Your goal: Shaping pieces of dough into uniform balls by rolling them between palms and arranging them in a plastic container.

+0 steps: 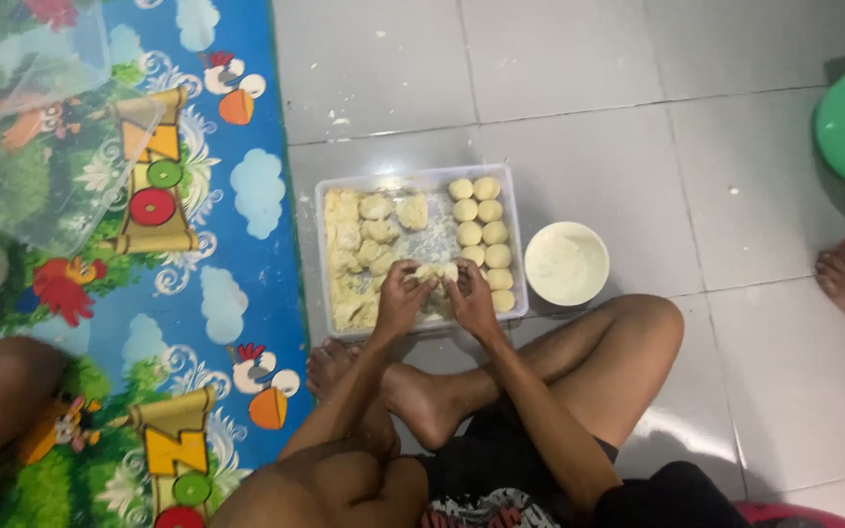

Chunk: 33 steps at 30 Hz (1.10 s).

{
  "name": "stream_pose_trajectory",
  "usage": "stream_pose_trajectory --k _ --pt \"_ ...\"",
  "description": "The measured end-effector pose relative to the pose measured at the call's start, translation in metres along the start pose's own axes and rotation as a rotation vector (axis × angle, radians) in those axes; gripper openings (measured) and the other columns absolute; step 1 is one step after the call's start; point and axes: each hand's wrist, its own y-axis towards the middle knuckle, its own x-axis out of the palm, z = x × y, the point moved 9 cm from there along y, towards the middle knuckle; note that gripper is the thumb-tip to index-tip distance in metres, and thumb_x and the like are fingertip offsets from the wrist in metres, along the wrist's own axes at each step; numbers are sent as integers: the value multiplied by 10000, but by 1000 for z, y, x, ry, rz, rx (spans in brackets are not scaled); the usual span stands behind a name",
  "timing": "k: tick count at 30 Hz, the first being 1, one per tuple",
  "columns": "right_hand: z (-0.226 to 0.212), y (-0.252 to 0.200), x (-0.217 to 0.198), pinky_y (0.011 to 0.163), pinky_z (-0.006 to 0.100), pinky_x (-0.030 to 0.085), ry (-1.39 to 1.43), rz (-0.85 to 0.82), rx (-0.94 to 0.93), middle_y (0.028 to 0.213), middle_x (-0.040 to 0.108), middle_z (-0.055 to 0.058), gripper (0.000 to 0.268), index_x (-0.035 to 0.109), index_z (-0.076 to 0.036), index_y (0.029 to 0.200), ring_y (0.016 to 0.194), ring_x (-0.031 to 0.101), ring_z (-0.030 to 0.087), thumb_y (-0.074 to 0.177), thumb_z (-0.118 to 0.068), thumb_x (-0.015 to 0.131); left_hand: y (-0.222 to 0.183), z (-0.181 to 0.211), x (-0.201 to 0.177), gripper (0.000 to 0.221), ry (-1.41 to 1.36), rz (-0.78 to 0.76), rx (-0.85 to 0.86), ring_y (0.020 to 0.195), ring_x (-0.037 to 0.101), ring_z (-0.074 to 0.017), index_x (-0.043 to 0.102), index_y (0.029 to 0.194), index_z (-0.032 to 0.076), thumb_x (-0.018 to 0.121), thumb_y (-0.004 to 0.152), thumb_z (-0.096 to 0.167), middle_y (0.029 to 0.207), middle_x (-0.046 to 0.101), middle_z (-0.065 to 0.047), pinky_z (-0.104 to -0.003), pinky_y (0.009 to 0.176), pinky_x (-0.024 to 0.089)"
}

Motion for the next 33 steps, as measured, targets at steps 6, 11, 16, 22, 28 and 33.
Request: stream_pose_trajectory --k 6,11,16,22,28,33 --pt "-8 -9 -9 840 543 587 27 29 -16 1106 598 296 305 502 100 1296 1003 688 410 1023 -18 570 1 -21 -15 531 30 82 -138 1140 679 -341 548 1315 -38 805 945 243 1188 646 -244 -542 958 544" --pt "-127 24 -38 631 305 515 254 76 -158 819 650 105 108 630 4 1064 722 631 171 981 -44 679 6 133 14 367 -297 75 145 829 651 -132 610 1225 -40 795 916 29 941 632 -74 -245 683 573" --pt "-213 42 -38 785 360 586 602 26 -292 979 646 164 247 532 22 1170 879 695 239 985 -81 658 7 224 28 326 -296 -80 227 804 687 -150 635 1213 -35 791 938 46 945 688 -145 -282 648 605" --pt "-260 34 -34 982 401 533 509 -82 -416 1174 596 171 381 463 16 1308 1089 620 243 1001 -122 640 -1 261 33 384 -238 -180 248 855 732 -157 636 1237 -49 815 916 61 1024 722 -203 -278 713 647" --pt "-273 24 -30 946 392 484 164 -100 -438 1128 638 166 423 647 56 1201 1055 538 213 908 -212 793 -4 247 34 386 -256 -193 298 806 719 -165 635 1240 -50 813 904 14 982 685 -164 -298 723 640" --pt "-272 28 -27 919 353 478 191 -80 -431 1088 627 159 303 667 67 1151 1033 532 215 924 -109 761 6 242 53 904 -381 -440 257 1132 637 -177 526 1467 55 966 750 387 1349 622 -160 -323 877 592"
